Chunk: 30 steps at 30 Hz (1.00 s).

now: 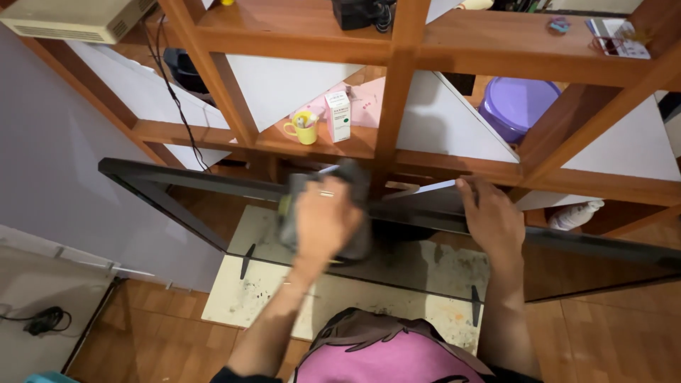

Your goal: Cleaning a television screen and frame using a cloth.

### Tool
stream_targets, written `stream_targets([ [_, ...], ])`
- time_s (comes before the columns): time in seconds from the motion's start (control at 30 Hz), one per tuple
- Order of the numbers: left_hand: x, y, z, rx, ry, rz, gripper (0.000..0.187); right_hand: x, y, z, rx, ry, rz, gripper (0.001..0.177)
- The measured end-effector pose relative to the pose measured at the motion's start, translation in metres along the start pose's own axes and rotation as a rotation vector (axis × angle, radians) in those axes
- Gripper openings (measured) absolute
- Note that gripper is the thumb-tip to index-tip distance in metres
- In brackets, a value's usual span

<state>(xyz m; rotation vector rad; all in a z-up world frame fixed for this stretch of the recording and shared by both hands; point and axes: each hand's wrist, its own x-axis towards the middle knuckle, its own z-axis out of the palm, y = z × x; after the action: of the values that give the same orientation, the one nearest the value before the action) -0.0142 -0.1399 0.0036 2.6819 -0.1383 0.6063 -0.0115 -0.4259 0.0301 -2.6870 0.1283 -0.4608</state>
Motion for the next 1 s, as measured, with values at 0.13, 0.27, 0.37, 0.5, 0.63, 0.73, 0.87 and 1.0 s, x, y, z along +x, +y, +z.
stream_targets([
  [0.13, 0.002, -0.073, -0.033, 0.153, 0.265, 0.005, 0.026, 0.000, -0.004, -0.001, -0.001, -0.044, 0.042, 0.045],
  [0.27, 0.005, -0.083, -0.036, 0.201, 0.450, 0.029, 0.026, 0.001, -0.006, -0.001, -0.011, -0.070, 0.066, 0.048],
  [0.37, 0.010, -0.055, -0.027, 0.170, 0.374, 0.012, 0.024, 0.004, -0.002, 0.003, -0.030, -0.077, 0.059, 0.050],
  [0.5, 0.007, 0.018, -0.003, 0.064, 0.231, 0.175, 0.027, 0.006, 0.006, 0.011, -0.076, -0.066, 0.002, 0.053],
  [0.63, 0.001, 0.094, 0.029, -0.057, 0.094, 0.311, 0.030, 0.004, 0.007, 0.011, -0.079, -0.043, 0.005, 0.052],
  [0.73, -0.006, 0.122, 0.049, -0.157, 0.168, 0.447, 0.028, 0.002, 0.010, 0.010, -0.079, -0.044, 0.033, 0.049],
  [0.87, -0.007, 0.115, 0.049, -0.170, 0.210, 0.482, 0.026, -0.001, 0.008, 0.003, 0.006, -0.005, 0.000, 0.047],
  [1.0, -0.002, 0.081, 0.032, -0.087, 0.146, 0.392, 0.028, -0.005, 0.004, 0.001, 0.066, 0.030, -0.027, 0.047],
])
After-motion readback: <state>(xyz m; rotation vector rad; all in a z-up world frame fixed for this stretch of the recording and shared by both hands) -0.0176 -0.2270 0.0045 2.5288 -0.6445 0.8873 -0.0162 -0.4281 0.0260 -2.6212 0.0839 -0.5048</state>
